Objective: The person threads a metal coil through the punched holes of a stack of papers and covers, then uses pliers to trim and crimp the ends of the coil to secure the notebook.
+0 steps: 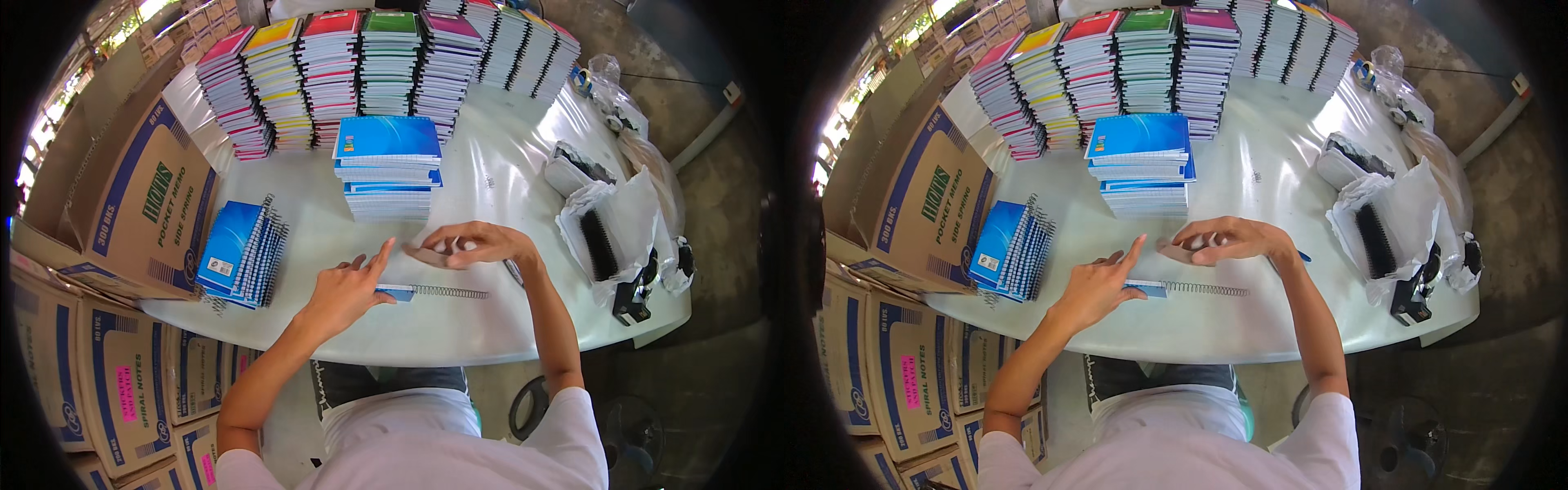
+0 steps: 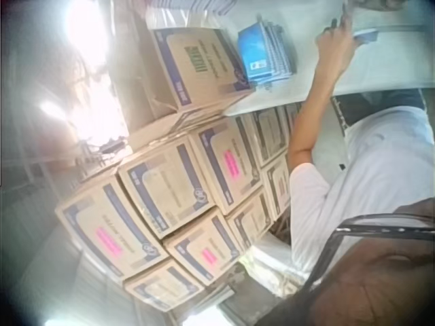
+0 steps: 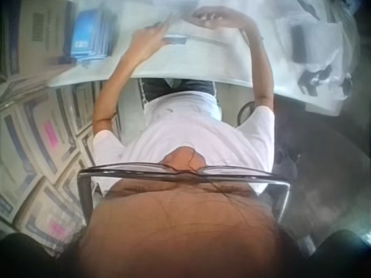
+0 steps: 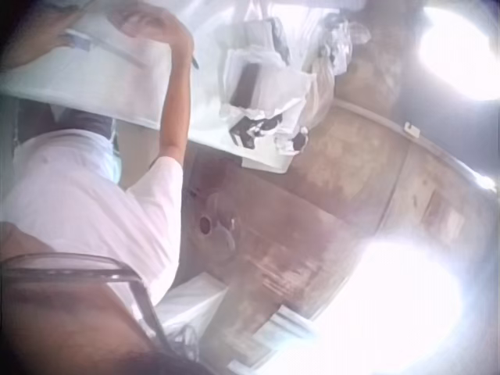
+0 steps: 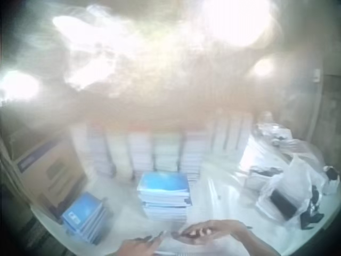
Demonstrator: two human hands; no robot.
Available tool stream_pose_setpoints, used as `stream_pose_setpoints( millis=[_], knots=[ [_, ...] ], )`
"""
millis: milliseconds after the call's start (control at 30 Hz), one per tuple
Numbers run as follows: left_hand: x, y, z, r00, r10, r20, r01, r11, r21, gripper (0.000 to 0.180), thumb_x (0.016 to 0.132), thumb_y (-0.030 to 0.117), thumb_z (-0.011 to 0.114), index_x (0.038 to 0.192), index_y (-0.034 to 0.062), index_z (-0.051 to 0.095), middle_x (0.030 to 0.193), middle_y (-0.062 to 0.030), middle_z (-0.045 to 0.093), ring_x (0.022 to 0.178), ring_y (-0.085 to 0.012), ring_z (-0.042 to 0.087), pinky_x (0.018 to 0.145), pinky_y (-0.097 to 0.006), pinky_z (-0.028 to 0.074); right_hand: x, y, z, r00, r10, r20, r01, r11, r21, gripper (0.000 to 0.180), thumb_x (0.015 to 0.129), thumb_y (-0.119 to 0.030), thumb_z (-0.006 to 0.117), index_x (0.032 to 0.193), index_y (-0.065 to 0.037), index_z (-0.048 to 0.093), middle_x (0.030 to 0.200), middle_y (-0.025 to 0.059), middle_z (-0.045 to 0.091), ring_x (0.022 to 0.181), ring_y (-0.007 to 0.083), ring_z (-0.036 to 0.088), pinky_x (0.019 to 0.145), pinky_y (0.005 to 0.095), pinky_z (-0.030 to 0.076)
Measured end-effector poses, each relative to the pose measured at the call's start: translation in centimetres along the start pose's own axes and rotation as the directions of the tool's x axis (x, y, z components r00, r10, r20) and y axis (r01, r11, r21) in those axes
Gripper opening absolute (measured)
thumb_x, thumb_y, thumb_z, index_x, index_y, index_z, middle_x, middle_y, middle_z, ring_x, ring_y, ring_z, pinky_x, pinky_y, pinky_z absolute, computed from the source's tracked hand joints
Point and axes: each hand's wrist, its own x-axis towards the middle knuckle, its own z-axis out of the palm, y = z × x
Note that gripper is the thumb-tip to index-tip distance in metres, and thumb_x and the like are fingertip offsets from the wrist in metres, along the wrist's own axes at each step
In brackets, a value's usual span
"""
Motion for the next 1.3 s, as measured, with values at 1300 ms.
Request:
stream_pose_setpoints(
  millis=[1300],
  knots=[
    [0.3,-3.0,4.1,0.872,-0.328,-0.363,-0.12,0.576,-0.809,0.114,0.061,0.012,0.088,0.154,0.022,0.023,0.133,-0.0196,0.058,0.12,-0.0317,0.059,0.093,-0.035,0.052,3.4,-0.3,1.9,0.984,-0.125,-0.127,0.164,0.916,0.366,0.063,0.082,-0.059,0.065,0.116,-0.007,0.071,0.104,0.013,0.07,0.096,0.0236,0.059,0.086,0.0352,0.044]
  ],
)
